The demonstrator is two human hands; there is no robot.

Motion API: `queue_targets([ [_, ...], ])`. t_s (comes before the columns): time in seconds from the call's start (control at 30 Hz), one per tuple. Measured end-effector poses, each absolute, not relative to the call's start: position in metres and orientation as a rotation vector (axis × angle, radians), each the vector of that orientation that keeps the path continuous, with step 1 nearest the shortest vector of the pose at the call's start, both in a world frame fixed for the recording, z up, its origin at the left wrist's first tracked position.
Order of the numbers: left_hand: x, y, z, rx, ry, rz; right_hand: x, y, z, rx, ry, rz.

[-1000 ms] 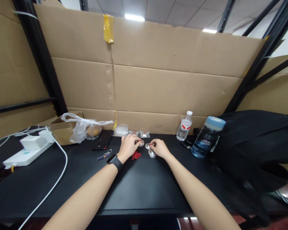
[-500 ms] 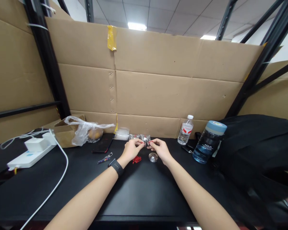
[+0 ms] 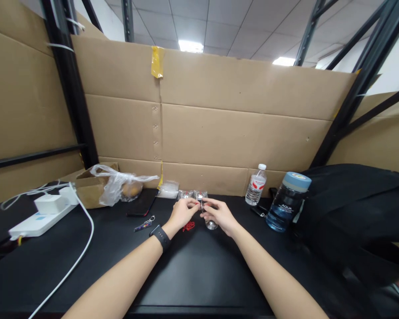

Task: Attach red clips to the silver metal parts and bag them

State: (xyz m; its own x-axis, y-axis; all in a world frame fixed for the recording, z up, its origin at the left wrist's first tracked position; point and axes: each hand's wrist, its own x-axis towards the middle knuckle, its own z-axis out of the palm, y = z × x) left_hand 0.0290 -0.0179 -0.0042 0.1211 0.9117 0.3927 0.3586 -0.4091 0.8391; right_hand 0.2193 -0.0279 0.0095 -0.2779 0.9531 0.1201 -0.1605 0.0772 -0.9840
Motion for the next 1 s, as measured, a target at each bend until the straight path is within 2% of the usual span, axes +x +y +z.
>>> queue_targets([
  [0.17, 0.031, -0.019, -0.002, 1.827, 1.144, 1.244, 0.218, -0.033, 0.009, -0.834, -1.416, 1.360],
  [0.3, 0.020, -0.019, 0.006, 2.089, 1.076, 1.136, 0.219, -0.032, 0.010, -0.843, -1.465, 1.318],
  [0.43, -0.019, -0.011, 0.010, 2.478, 1.671, 1.120, 0.229, -0.025, 0.012, -0.913, -1.482, 1.177],
  [0.57, -0.063, 0.004, 0.002, 2.485, 2.176, 0.958, 0.241, -0.017, 0.014, -0.955, -1.512, 1.073],
  [1.0, -0.072, 0.018, -0.011, 2.378, 2.352, 0.806, 0.253, -0.006, 0.009, -0.978, -1.585, 1.035],
])
